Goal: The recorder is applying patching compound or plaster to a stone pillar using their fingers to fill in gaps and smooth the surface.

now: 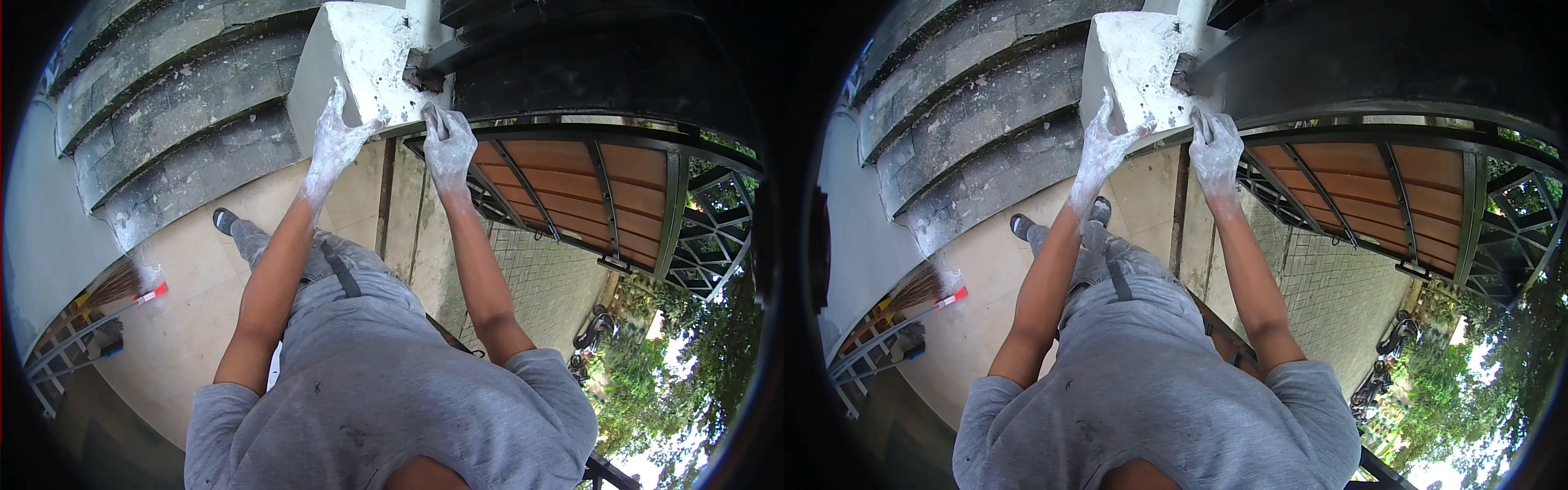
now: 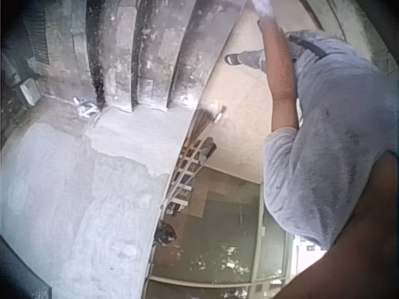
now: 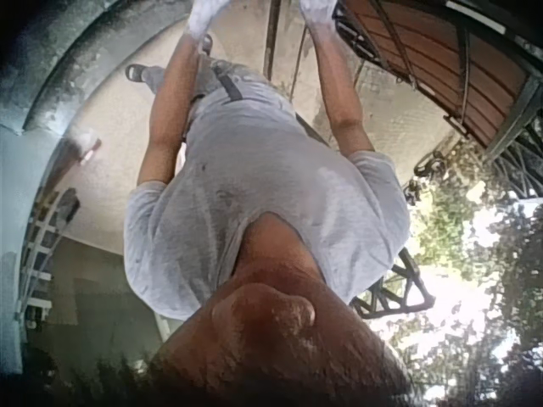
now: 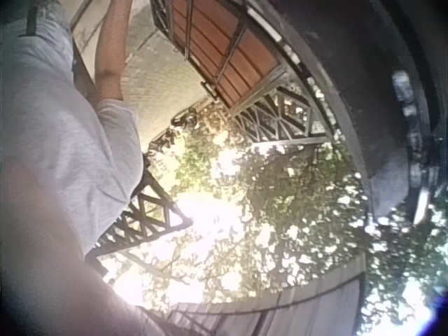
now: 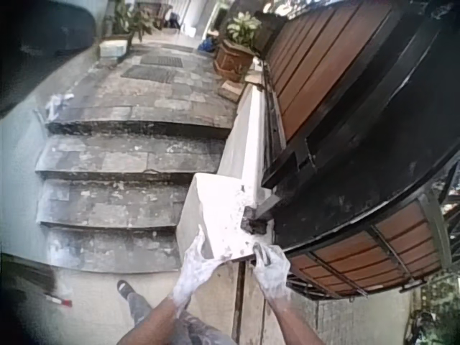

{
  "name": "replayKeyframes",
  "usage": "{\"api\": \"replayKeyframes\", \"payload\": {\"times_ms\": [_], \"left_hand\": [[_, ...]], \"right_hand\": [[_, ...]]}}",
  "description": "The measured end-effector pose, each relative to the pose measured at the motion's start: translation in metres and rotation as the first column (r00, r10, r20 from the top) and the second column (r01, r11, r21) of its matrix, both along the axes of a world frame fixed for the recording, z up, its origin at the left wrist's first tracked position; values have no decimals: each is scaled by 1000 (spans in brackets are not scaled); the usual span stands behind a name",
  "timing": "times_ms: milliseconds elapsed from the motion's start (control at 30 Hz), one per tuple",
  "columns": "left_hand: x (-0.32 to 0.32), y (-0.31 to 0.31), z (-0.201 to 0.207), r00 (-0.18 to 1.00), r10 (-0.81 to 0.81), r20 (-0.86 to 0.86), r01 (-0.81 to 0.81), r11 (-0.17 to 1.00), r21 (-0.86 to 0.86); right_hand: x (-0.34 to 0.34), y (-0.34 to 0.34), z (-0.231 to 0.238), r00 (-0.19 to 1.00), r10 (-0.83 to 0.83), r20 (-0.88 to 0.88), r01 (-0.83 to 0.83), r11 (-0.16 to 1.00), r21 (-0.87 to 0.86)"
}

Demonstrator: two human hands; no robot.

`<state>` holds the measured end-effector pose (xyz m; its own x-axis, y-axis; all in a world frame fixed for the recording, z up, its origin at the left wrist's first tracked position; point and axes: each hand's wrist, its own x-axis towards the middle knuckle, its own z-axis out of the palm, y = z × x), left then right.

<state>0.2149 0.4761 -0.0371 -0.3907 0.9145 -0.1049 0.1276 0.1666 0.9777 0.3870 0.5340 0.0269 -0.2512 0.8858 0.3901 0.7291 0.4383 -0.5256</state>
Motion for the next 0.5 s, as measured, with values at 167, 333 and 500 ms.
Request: {"api": "replayKeyframes", "payload": {"times_ms": [167,333,500], "left_hand": [[-1,0,4,1000,-8,23,9,999,-31],[0,-1,0,999,0,32,0,1000,6],[-1,-2,7,999,-7,40,9,999,-35]], "right_hand": [[-8,3,3,998,58,-11,-58,998,-4],[-13,8,-3,996,89,-1,-89,995,32],[-13,11,3,983,186,5,-186,982,6]]}}
